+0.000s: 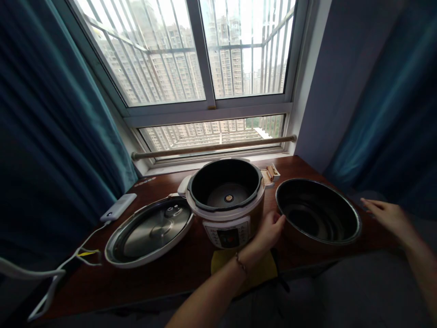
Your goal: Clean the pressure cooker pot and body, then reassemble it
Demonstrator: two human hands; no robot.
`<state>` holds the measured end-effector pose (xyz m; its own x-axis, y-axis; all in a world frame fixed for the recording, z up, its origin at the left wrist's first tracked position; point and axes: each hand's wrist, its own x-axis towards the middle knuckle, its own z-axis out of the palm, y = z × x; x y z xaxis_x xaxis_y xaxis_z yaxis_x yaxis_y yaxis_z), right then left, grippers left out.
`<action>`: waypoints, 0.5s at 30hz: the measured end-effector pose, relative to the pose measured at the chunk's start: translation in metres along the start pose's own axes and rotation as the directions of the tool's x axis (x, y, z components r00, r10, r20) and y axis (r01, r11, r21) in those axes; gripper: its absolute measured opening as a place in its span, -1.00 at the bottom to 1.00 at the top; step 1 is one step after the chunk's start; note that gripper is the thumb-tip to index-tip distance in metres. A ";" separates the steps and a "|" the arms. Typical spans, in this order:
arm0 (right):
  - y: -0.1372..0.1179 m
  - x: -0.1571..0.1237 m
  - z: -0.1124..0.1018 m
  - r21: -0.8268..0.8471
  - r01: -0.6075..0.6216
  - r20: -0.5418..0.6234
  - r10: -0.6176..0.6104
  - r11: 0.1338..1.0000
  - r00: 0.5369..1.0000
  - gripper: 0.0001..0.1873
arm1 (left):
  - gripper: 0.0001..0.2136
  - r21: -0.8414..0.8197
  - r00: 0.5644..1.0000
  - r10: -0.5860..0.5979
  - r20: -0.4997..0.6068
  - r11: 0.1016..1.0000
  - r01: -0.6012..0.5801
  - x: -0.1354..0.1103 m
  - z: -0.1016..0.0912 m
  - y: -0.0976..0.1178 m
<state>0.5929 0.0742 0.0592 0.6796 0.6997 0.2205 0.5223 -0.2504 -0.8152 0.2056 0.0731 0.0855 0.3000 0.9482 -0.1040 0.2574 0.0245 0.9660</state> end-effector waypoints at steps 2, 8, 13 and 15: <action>-0.003 0.004 0.006 -0.079 -0.052 0.160 0.064 0.995 0.985 -0.68 | -0.76 0.040 0.997 0.020 -0.077 0.999 -0.017 0.017 0.007 -0.008; -0.014 -0.002 0.006 -0.124 -0.067 0.314 0.103 0.990 0.944 -0.89 | -0.89 0.108 0.988 -0.028 -0.154 0.993 0.045 0.042 0.013 -0.022; -0.016 -0.004 0.008 -0.092 -0.187 0.345 0.207 0.978 0.916 -0.91 | -0.86 0.038 0.990 -0.061 -0.129 0.997 0.067 0.048 0.012 -0.022; -0.020 -0.004 0.012 -0.112 -0.230 0.312 0.254 0.967 0.916 -0.90 | -0.84 0.009 0.990 -0.054 -0.128 0.998 0.056 0.048 0.013 -0.023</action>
<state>0.5732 0.0844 0.0679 0.5941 0.7857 -0.1722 0.4066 -0.4781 -0.7785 0.2262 0.1139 0.0553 0.1660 0.9781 -0.1253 0.2820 0.0747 0.9565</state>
